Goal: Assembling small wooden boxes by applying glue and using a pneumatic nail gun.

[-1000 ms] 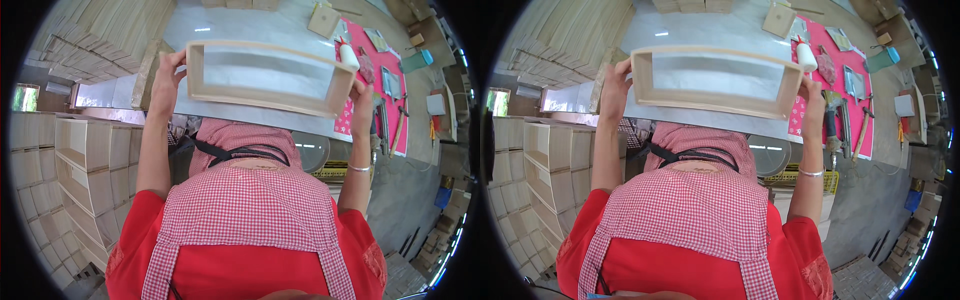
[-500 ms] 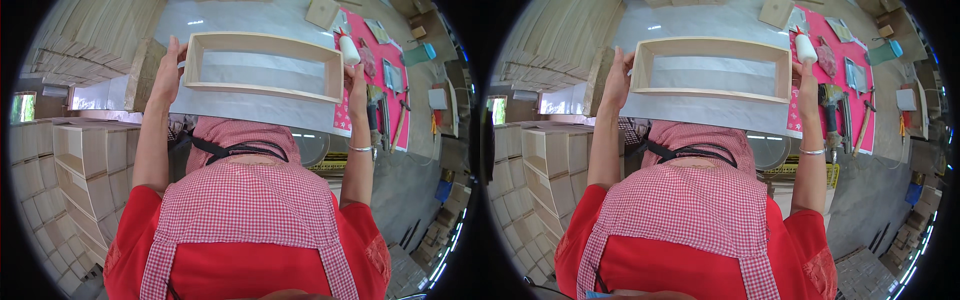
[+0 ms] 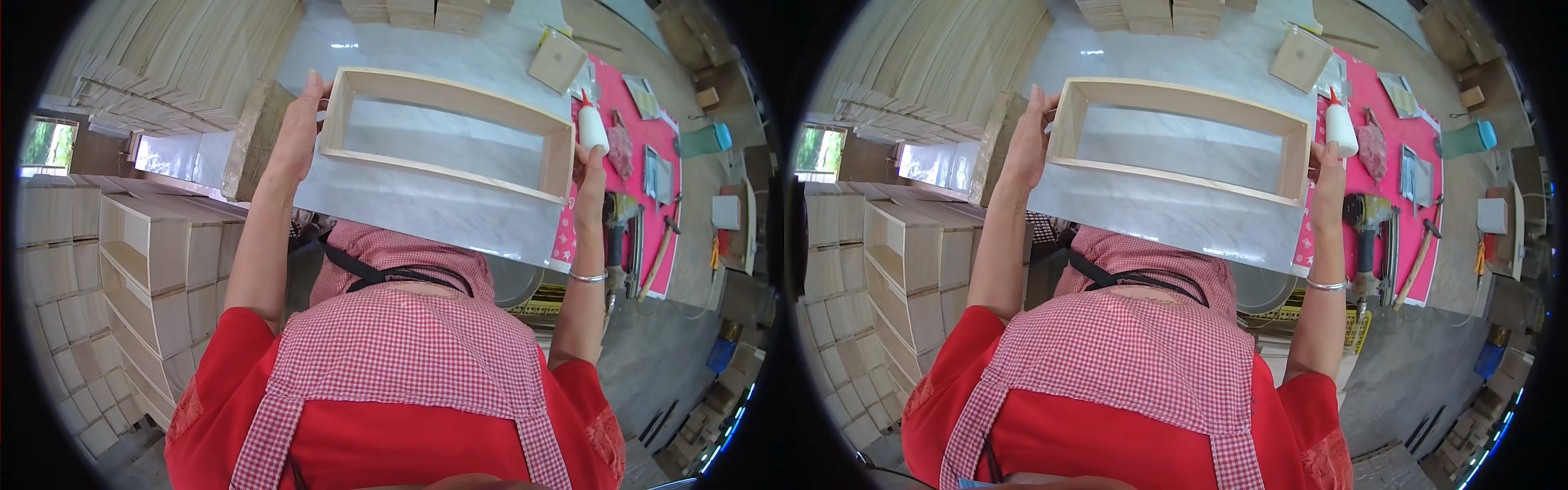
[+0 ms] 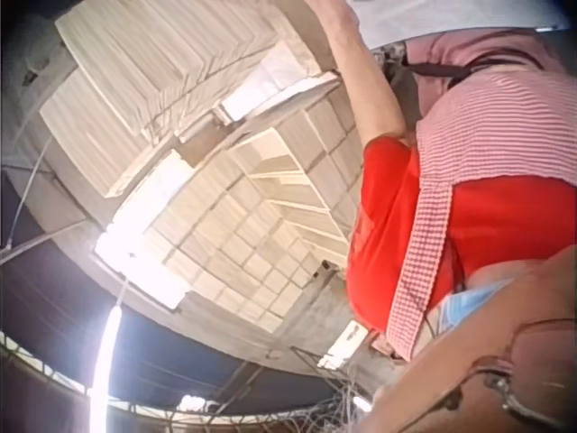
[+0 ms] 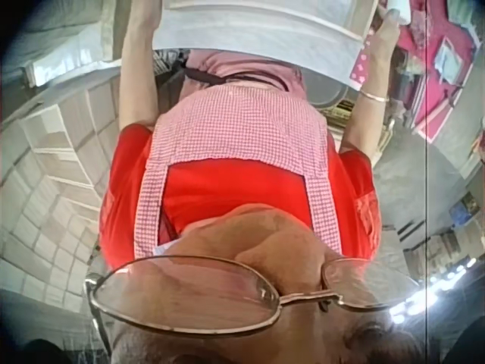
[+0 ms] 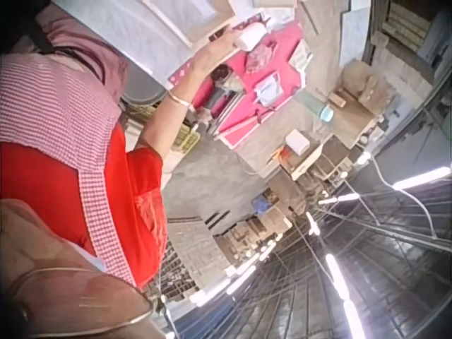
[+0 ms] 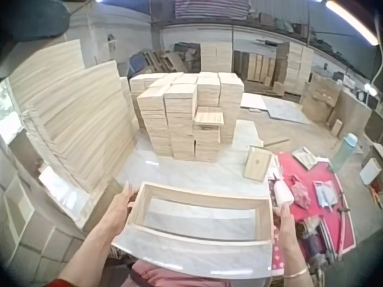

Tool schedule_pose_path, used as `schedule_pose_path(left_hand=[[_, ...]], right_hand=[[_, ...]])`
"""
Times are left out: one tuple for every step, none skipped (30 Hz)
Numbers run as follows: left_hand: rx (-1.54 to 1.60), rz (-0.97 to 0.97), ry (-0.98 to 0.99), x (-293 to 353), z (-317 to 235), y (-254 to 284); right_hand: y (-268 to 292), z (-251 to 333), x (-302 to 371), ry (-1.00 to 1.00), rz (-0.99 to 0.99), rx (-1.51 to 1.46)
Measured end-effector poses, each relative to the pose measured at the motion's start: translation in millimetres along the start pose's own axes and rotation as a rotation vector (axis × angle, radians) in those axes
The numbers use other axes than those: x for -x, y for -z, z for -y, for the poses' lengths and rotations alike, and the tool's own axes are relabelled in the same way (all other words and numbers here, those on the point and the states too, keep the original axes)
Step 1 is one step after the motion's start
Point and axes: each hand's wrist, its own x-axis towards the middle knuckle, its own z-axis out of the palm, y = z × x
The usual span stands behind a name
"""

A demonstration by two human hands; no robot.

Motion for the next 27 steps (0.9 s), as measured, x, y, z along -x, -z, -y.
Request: schedule_pose_path(left_hand=[[-0.007,-0.002,0.019,-2,0,-1],[-0.014,-0.003,0.038,-3,1,-1],[-0.014,-0.003,0.036,-3,2,-2],[-0.023,-0.018,0.047,-2,2,-3],[-0.033,-0.033,0.059,-2,2,-3],[-0.043,-0.049,0.072,-3,3,-4],[-0.043,-0.054,0.071,-6,5,-3],[-0.050,-0.046,0.068,-8,10,-3],[-0.058,-0.043,0.070,-8,16,0],[-0.067,-0.041,0.073,-8,21,4],[-0.070,-0.055,0.079,-8,26,6],[-0.072,-0.046,0.075,-8,32,7],[-0.072,-0.038,0.071,-8,36,7],[-0.070,-0.019,0.071,-6,41,5],[-0.068,-0.023,0.081,-3,44,6],[-0.045,-0.037,0.076,0,46,7],[-0.021,-0.050,0.070,3,49,7],[0.003,-0.063,0.063,7,52,7],[0.008,-0.059,0.074,11,50,5],[0.025,-0.121,0.044,16,45,2],[0.029,-0.201,0.009,25,35,0],[0.039,-0.258,-0.022,27,33,-1],[0.038,-0.253,-0.012,28,36,3],[-0.072,-0.331,-0.162,27,39,10],[-0.176,-0.404,-0.312,27,45,14],[-0.274,-0.476,-0.458,34,50,10],[-0.260,-0.453,-0.436,44,52,4]], right_hand=[[0,-2,-1,-0.009,0.010,0.009],[0,-5,-1,-0.007,0.010,0.009],[0,-8,-1,-0.021,0.008,0.015],[-1,-10,-3,-0.032,0.009,0.020],[-1,-10,-5,-0.043,0.010,0.026],[-1,-10,-6,-0.040,0.013,0.025],[-1,-10,-6,-0.044,0.016,0.022],[-2,-9,-6,-0.050,0.021,0.019],[-5,-10,-3,-0.059,0.032,0.014],[-5,-9,0,-0.062,0.043,0.011],[-5,-9,3,-0.065,0.040,0.023],[-5,-8,5,-0.069,0.038,0.035],[-6,-8,5,-0.072,0.036,0.048],[-3,-10,6,-0.081,0.044,0.050],[-1,-11,6,-0.098,0.071,0.008],[2,-12,7,-0.114,0.098,-0.033],[5,-13,6,-0.129,0.123,-0.073],[9,-13,3,-0.134,0.129,-0.068],[16,-13,-2,-0.043,0.068,0.086],[23,-14,-9,0.049,0.009,0.240],[28,-17,-22,0.149,-0.036,0.375],[34,-17,-32,0.268,-0.190,0.500],[40,-21,-46,0.388,-0.341,0.623],[55,-32,-59,0.365,-0.382,0.792],[68,-42,-70,0.338,-0.419,0.968],[72,-41,-79,0.235,-0.298,1.019],[75,-41,-87,0.126,-0.178,1.065]])
